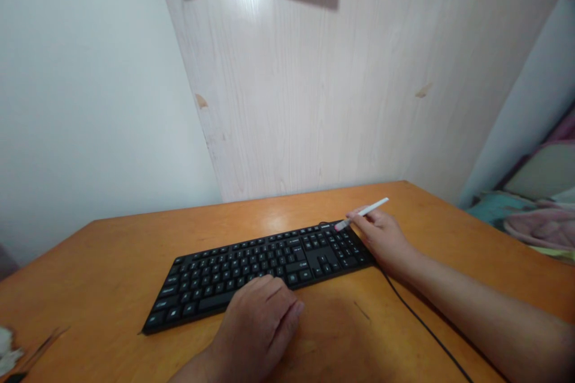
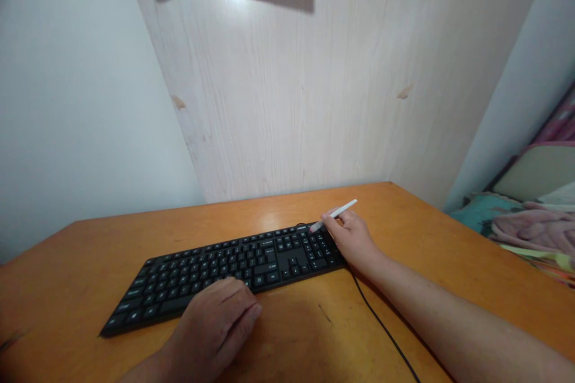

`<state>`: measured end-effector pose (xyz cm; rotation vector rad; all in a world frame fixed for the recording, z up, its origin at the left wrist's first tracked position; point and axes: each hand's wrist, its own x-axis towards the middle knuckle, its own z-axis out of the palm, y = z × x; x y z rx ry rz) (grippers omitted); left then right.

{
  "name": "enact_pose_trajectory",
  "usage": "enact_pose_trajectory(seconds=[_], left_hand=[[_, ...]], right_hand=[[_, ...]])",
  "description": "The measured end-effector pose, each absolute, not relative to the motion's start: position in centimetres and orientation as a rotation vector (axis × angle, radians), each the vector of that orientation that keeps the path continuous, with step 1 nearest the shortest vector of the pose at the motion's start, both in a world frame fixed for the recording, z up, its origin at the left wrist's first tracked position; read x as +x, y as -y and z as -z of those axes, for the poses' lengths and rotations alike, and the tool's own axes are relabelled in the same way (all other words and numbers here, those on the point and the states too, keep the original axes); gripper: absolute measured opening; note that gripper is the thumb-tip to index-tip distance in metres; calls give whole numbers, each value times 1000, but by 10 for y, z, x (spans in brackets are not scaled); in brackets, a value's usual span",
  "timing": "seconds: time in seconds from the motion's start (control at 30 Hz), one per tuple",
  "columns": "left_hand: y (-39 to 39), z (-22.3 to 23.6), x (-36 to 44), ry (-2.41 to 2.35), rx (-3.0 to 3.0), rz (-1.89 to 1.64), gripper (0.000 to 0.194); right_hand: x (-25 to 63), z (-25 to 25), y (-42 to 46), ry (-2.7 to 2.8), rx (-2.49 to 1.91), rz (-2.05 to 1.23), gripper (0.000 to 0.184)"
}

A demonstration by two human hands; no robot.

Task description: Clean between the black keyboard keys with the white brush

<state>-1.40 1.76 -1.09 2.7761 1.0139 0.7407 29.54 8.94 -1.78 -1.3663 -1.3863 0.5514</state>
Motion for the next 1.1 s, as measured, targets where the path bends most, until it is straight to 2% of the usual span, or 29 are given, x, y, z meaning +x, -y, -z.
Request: enact_pose_trajectory(seconds=[0.47,1.1], left_hand=[[-16,10,-14,-980,2811,-743,22],[-16,9,-13,-982,2827,-742,24]], right_hand=[[292,15,-86,1399,-1367,-620,40],[305,23,-97,1238,-1399,-481,35]])
